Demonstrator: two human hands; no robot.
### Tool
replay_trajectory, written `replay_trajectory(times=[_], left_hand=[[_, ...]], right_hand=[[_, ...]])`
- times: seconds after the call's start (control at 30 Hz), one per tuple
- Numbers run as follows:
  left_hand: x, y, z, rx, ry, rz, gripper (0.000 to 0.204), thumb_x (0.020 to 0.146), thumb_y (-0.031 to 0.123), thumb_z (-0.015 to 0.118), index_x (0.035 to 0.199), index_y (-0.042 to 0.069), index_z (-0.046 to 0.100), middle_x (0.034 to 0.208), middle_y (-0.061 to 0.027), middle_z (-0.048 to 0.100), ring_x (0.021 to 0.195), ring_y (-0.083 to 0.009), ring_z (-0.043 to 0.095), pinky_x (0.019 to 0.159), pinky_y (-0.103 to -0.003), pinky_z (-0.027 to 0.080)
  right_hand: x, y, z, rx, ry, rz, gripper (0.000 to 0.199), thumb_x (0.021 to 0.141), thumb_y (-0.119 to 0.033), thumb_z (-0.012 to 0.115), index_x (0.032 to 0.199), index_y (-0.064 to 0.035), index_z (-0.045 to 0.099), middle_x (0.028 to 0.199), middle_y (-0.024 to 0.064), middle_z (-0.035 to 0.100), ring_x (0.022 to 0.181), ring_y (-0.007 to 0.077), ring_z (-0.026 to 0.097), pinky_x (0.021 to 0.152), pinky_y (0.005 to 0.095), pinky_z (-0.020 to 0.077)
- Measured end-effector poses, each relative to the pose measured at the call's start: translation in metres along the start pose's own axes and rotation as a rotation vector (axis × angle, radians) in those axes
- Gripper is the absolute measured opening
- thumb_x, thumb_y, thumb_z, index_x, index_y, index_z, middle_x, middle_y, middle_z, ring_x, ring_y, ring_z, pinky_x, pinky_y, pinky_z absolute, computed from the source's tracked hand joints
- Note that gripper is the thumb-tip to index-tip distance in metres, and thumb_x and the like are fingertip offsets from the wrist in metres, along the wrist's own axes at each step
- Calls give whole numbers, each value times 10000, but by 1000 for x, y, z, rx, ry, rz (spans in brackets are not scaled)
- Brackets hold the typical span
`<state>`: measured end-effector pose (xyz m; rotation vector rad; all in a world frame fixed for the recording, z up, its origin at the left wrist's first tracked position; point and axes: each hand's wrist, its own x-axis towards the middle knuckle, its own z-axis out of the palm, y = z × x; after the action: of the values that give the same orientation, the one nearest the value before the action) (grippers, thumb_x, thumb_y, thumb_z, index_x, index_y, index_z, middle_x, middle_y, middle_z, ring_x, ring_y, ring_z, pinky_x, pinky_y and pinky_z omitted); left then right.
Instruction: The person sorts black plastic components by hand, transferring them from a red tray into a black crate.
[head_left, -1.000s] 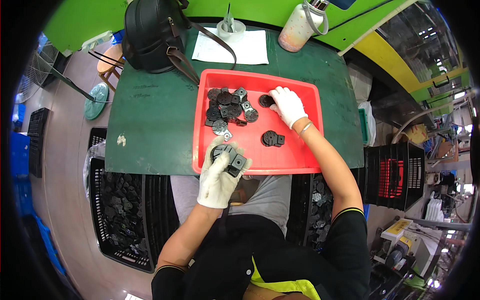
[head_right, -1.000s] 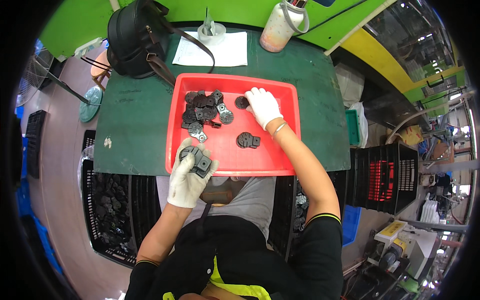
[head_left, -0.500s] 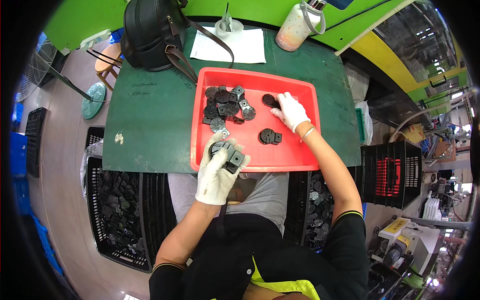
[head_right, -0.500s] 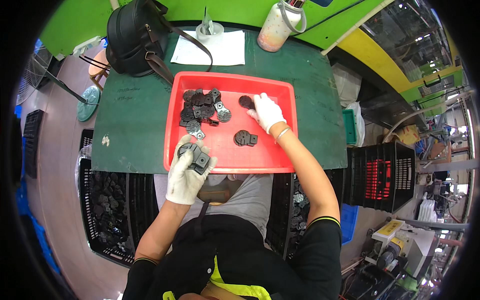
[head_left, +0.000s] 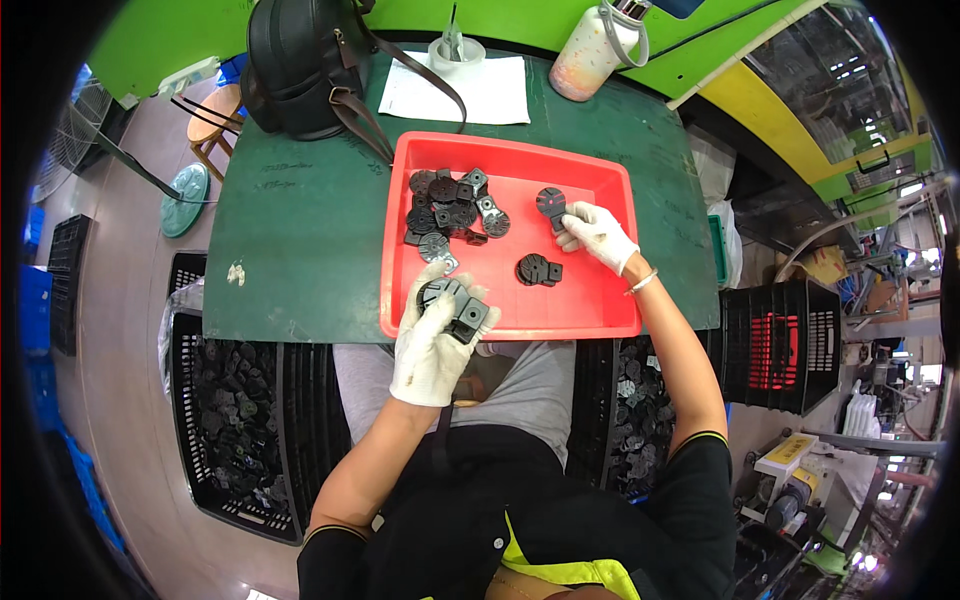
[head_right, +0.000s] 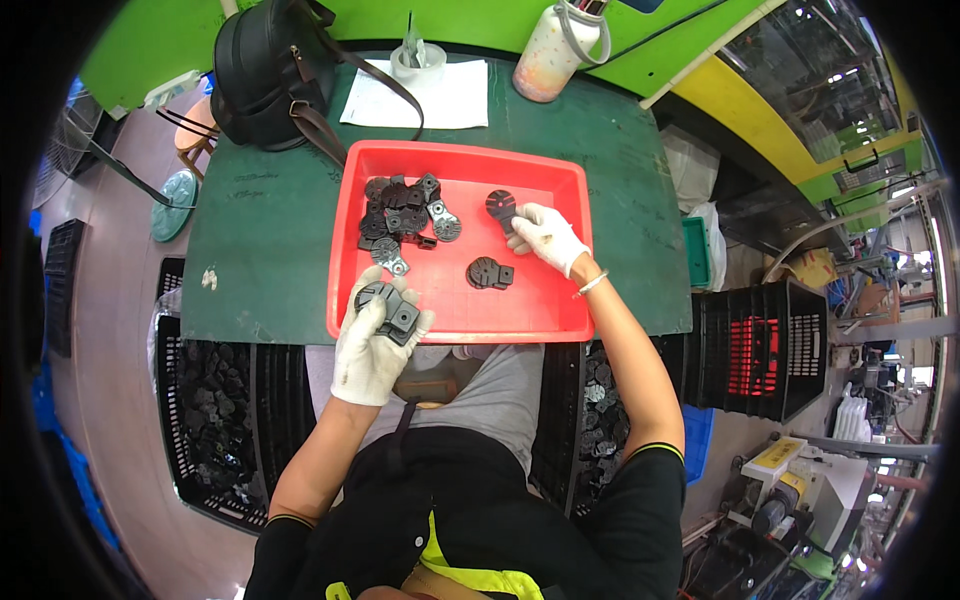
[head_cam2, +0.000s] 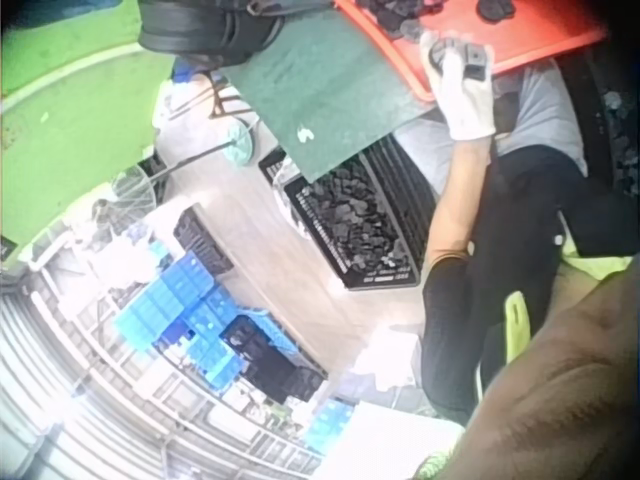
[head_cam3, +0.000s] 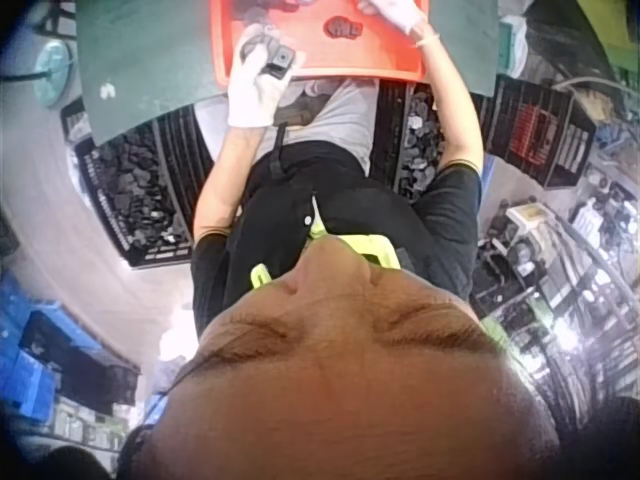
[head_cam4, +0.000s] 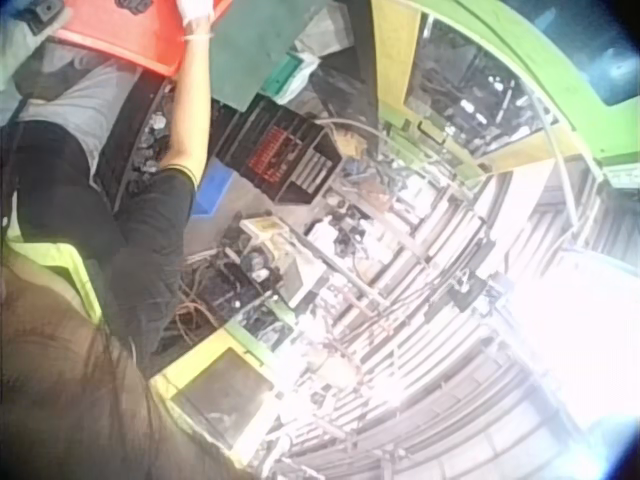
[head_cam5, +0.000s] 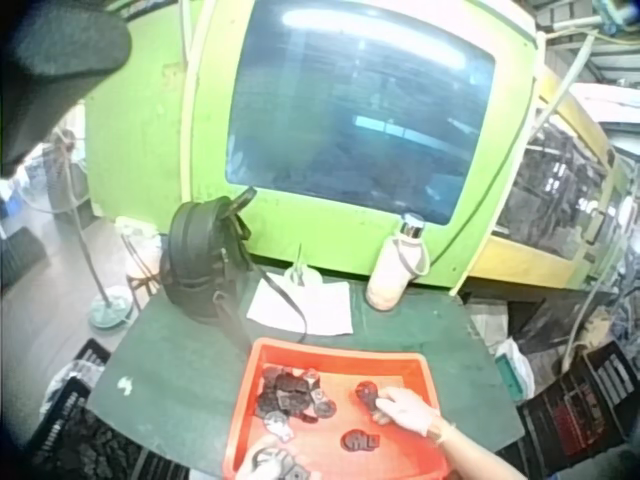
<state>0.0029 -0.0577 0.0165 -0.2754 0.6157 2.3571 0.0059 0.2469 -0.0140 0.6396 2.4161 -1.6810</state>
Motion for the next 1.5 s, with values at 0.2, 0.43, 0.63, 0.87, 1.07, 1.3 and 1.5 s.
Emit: replay_trajectory(times=[0.2, 0.43, 0.63, 0.87, 1.07, 1.3, 1.5], left_hand=[[1, 0, -3, 30, -31, 7, 441, 898, 168, 592, 1307, 163, 425, 1174, -64, 542, 1057, -209, 566, 914, -481, 483], [4, -1, 1, 18, -21, 1, 494, 877, 216, 634, 1306, 114, 410, 1182, -110, 504, 1097, -234, 526, 921, -484, 482], [7, -7, -9, -89, -191, 38, 600, 815, 276, 714, 1301, 120, 398, 1154, -89, 509, 1097, -242, 534, 903, -467, 495], [1, 3, 7, -5, 11, -1, 502, 820, 64, 629, 1276, 125, 428, 1095, -78, 536, 1032, -223, 563, 897, -467, 501], [1, 2, 5, -27, -5, -24, 474, 838, 46, 593, 1278, 128, 436, 1107, -67, 550, 1053, -214, 565, 908, -468, 496], [1, 1, 3, -24, -15, -25, 486, 839, 39, 598, 1288, 125, 432, 1103, -73, 561, 1051, -215, 569, 911, -479, 495], [1, 0, 4, -7, -23, -10, 489, 839, 38, 602, 1289, 125, 433, 1106, -73, 559, 1052, -217, 569, 909, -479, 495]], right_hand=[[-23, -3, -1, -15, -75, 85, 259, 933, -221, 513, 995, 26, 562, 830, 93, 627, 713, 146, 621, 703, 287, 515], [-75, -60, 37, 278, -174, -45, 303, 900, -193, 578, 1092, 40, 551, 879, 86, 620, 718, 121, 602, 693, 275, 516], [-103, -103, 92, 220, -213, -62, 245, 861, -157, 622, 1029, 6, 549, 831, 106, 645, 704, 126, 627, 633, 259, 516], [-61, -64, 51, -470, 287, -354, 203, 851, -221, 588, 950, -46, 565, 846, 141, 596, 743, 335, 605, 678, 402, 494], [-50, -4, 35, -718, 179, -237, 289, 839, -280, 628, 978, -35, 566, 929, 161, 606, 863, 352, 592, 751, 415, 475], [-48, -17, 52, -761, 37, -82, 269, 761, -203, 708, 954, -60, 587, 936, 160, 577, 923, 349, 560, 791, 418, 463], [-51, -9, 63, -1021, 1, -342, 282, 697, -128, 716, 903, -65, 533, 925, 143, 528, 885, 338, 534, 773, 420, 470]])
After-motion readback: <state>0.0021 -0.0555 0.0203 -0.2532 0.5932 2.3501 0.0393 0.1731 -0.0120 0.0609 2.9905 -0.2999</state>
